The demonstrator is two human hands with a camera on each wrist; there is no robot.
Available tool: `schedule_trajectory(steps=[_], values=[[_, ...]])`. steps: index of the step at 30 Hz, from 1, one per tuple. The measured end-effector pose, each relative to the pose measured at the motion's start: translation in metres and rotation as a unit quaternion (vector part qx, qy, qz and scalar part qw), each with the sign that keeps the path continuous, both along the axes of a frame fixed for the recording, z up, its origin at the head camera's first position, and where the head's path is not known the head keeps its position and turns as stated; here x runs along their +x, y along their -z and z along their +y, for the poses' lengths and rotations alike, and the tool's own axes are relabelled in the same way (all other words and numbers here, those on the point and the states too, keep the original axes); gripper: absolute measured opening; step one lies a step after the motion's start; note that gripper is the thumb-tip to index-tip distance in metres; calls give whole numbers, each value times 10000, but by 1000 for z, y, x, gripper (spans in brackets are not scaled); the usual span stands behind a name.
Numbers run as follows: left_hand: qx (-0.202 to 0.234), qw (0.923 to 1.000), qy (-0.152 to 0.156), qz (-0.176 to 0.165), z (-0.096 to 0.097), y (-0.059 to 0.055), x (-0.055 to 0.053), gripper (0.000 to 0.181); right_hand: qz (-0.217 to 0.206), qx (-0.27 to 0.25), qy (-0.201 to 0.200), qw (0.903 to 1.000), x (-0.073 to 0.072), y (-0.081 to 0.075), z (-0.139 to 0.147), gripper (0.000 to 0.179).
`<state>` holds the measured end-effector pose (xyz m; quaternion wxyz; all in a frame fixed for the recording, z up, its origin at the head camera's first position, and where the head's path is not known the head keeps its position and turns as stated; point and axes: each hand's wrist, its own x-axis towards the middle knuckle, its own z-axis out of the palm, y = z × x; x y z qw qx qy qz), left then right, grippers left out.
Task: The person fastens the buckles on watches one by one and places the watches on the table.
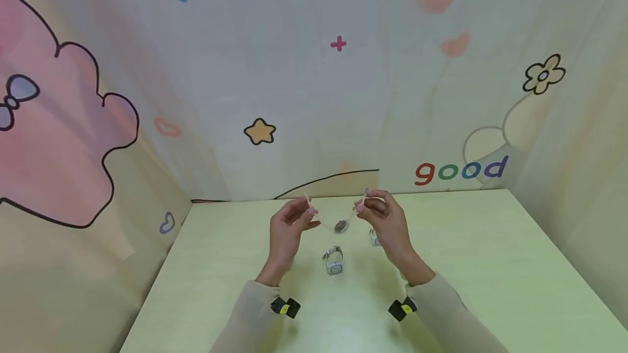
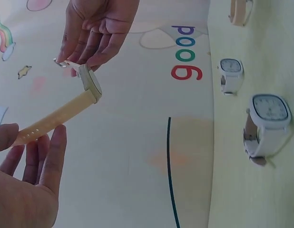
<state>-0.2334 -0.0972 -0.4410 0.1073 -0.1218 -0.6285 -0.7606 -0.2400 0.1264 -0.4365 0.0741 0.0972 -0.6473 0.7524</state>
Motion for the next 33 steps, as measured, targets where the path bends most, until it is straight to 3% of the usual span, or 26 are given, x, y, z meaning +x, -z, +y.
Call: schedule_trajectory(steps=[10,21,33], values=[[-312,9992,176,150,12,-14,17,31,414,24,-78,9991,19,-7,2,32],[-404,9983,371,194,22,-18,29,30,334,314,-83,9989,35,-14,2,35],[-1042,9922,226,641,32,-21,37,27,401,424,-185,9981,48,-20,2,31]])
